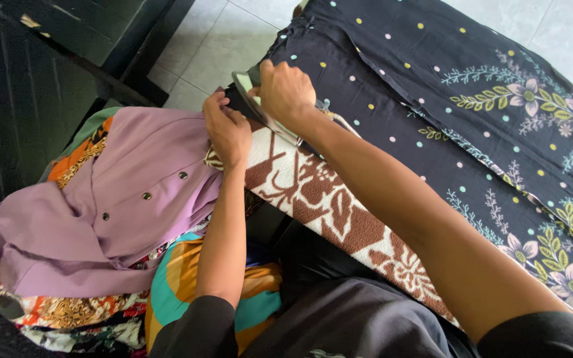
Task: The person irons a dark floral-patterned garment laid on a patterned cloth on the floor. They use a steam iron in their right hand and hold the fabric with their left hand, moving the iron back and forth across the surface.
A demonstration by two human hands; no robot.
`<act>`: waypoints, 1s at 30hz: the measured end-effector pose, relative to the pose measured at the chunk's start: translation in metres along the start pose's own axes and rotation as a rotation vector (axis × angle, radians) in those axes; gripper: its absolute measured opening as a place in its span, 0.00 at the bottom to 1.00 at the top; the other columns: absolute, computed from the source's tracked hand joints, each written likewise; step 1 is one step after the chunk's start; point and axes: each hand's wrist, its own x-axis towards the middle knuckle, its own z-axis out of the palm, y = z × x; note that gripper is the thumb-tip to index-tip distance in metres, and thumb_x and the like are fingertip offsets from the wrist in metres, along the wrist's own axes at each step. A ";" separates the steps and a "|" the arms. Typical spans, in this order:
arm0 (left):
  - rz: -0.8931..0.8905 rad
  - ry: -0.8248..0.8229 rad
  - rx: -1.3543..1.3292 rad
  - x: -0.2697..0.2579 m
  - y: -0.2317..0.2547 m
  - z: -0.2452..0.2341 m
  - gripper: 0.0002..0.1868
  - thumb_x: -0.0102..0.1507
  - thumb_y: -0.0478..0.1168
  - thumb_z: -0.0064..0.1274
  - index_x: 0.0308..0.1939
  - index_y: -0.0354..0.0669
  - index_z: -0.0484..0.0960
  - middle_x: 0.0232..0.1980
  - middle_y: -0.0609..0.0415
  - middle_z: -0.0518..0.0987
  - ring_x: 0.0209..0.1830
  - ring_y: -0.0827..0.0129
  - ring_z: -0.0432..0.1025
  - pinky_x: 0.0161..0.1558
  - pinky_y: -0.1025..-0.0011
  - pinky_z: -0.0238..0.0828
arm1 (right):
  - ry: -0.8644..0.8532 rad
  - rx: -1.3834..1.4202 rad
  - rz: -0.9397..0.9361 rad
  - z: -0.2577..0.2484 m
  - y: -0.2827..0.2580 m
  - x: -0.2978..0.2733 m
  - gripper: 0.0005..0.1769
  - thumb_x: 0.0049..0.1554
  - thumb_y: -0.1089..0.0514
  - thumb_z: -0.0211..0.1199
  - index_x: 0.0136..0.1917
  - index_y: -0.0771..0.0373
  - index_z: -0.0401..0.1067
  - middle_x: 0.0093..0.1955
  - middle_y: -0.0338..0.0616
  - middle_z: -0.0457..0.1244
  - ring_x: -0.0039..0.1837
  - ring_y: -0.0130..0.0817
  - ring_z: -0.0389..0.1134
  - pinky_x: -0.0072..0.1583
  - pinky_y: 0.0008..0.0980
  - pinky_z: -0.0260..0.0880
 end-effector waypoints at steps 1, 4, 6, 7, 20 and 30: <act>0.022 0.005 0.028 0.000 0.000 0.000 0.17 0.60 0.24 0.45 0.54 0.31 0.72 0.52 0.40 0.75 0.53 0.52 0.73 0.56 0.59 0.71 | 0.022 0.009 0.003 0.001 0.000 0.006 0.29 0.57 0.39 0.68 0.52 0.68 0.72 0.44 0.59 0.70 0.49 0.57 0.74 0.49 0.50 0.75; 0.042 0.009 0.068 0.000 0.001 0.001 0.17 0.60 0.26 0.49 0.54 0.31 0.73 0.51 0.41 0.75 0.52 0.52 0.73 0.57 0.59 0.70 | 0.015 0.011 -0.006 0.000 0.001 0.013 0.29 0.56 0.39 0.68 0.54 0.67 0.72 0.46 0.59 0.70 0.50 0.56 0.74 0.49 0.49 0.75; 0.020 -0.005 0.081 0.001 0.003 0.000 0.17 0.60 0.27 0.50 0.54 0.32 0.72 0.51 0.41 0.75 0.52 0.52 0.73 0.57 0.59 0.70 | -0.023 -0.001 -0.008 -0.005 0.003 0.012 0.30 0.55 0.38 0.67 0.55 0.68 0.72 0.47 0.59 0.69 0.51 0.56 0.74 0.50 0.49 0.74; -0.004 -0.020 0.089 0.001 0.004 0.000 0.17 0.61 0.27 0.51 0.54 0.32 0.72 0.51 0.41 0.75 0.52 0.52 0.73 0.56 0.59 0.70 | -0.049 -0.008 -0.001 -0.007 0.003 0.008 0.31 0.55 0.37 0.67 0.55 0.68 0.71 0.47 0.59 0.69 0.51 0.56 0.73 0.50 0.49 0.74; 0.051 0.001 0.128 0.000 -0.005 0.005 0.16 0.61 0.29 0.51 0.53 0.32 0.72 0.50 0.40 0.75 0.51 0.49 0.73 0.54 0.57 0.71 | 0.010 0.012 0.020 0.000 0.003 0.003 0.28 0.58 0.41 0.67 0.53 0.69 0.72 0.47 0.60 0.70 0.51 0.57 0.74 0.50 0.50 0.74; 0.045 -0.005 0.180 0.001 -0.004 0.007 0.15 0.61 0.31 0.51 0.51 0.32 0.73 0.49 0.41 0.76 0.49 0.48 0.73 0.53 0.56 0.71 | -0.056 -0.001 0.015 -0.011 0.015 -0.012 0.28 0.57 0.40 0.67 0.53 0.69 0.71 0.47 0.62 0.69 0.51 0.59 0.73 0.50 0.51 0.74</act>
